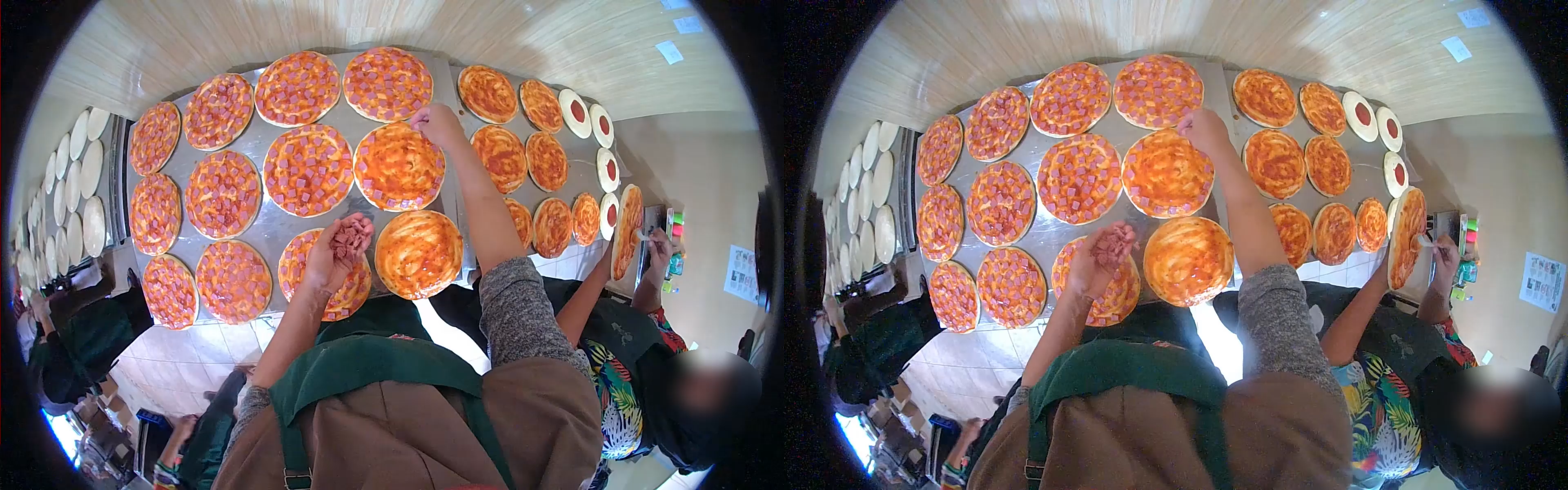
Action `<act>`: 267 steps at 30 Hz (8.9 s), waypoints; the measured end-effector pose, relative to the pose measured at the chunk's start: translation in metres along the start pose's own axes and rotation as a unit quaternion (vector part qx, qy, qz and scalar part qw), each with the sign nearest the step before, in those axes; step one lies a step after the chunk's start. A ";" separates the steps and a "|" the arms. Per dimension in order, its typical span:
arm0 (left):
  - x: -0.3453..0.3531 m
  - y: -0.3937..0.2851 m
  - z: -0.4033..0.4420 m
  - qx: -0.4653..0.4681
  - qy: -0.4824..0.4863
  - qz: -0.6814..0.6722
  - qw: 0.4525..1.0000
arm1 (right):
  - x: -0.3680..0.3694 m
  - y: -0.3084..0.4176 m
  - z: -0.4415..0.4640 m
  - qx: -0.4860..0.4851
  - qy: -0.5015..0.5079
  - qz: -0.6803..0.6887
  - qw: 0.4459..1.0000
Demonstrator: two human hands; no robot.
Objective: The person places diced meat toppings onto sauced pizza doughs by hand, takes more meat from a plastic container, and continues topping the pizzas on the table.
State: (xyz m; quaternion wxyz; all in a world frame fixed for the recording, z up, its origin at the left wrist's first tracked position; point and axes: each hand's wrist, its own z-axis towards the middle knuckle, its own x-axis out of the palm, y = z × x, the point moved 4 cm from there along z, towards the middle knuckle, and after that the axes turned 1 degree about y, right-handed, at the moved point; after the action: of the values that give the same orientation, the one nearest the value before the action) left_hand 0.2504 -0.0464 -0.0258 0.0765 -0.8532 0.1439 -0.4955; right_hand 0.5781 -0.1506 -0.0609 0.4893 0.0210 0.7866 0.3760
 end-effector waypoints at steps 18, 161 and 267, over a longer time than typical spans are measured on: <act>0.000 -0.022 0.027 0.113 0.005 -0.109 0.988 | 0.040 0.175 -0.192 -0.137 0.061 0.142 0.978; 0.008 -0.003 -0.018 0.090 -0.010 -0.191 0.977 | 0.063 0.144 -0.214 0.108 0.154 0.666 0.722; -0.034 -0.023 -0.035 0.131 -0.094 -0.195 0.967 | 0.042 0.051 -0.040 0.087 0.018 0.320 0.943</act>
State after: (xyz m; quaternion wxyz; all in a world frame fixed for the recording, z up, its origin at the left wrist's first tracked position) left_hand 0.2078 -0.0131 -0.0302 0.1030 -0.8898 -0.0994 -0.4332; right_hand 0.5080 -0.1198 -0.0515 0.3248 0.3075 0.7767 0.4436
